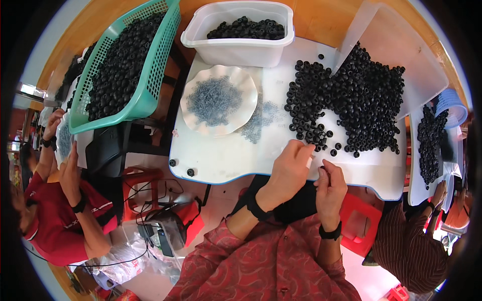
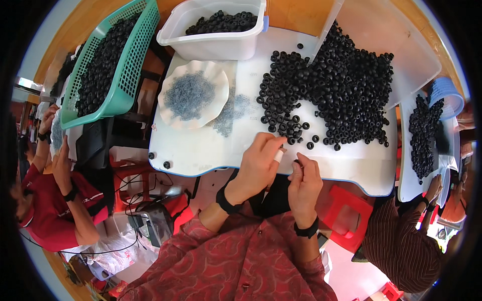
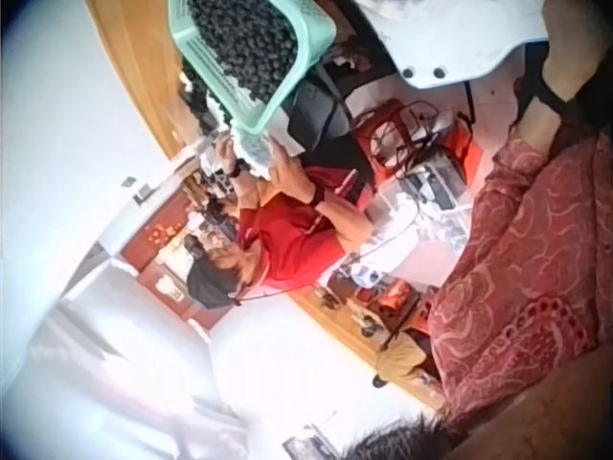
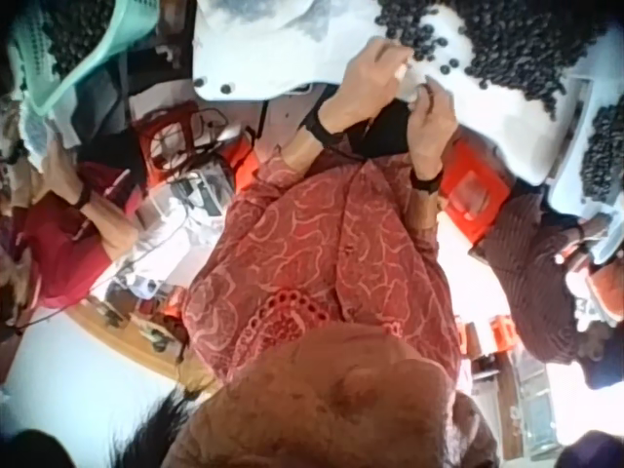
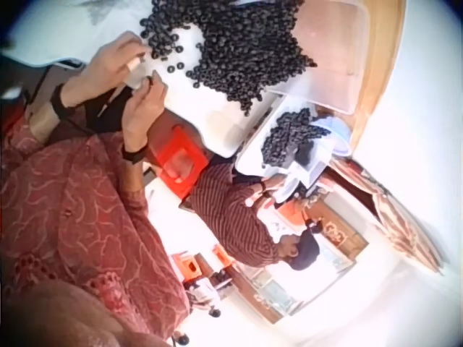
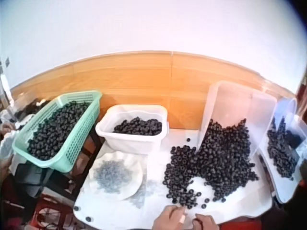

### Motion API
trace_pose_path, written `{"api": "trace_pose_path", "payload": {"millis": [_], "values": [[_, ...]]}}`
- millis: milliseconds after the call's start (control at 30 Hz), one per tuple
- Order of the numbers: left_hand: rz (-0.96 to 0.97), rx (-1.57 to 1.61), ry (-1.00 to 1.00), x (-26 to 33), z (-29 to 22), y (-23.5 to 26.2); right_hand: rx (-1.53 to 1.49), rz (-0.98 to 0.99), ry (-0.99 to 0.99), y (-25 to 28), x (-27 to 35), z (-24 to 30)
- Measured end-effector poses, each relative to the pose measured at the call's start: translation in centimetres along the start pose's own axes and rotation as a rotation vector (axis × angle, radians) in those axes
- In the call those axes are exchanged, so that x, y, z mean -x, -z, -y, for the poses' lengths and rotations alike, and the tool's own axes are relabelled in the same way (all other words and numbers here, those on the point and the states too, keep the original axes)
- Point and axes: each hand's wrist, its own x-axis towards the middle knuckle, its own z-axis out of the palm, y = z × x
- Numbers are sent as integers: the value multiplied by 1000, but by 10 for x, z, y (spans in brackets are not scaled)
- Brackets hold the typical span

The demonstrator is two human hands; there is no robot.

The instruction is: Sorting and inspecting small black rubber or plastic components on a table.

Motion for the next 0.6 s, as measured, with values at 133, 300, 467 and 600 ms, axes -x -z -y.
{"api": "trace_pose_path", "payload": {"millis": [133, 300, 467, 600], "values": [[76, 854, 475, 4, 2, 25, -310, 48, -190, -4, 1, 1], [79, 1332, 644, 12, 5, 45, -465, 85, -252, -9, -2, 6], [39, 1465, 689, 26, 9, 46, -575, 155, -286, -10, -1, 11], [14, 1408, 740, 33, 11, 51, -580, 179, -289, -14, -2, 18]]}}
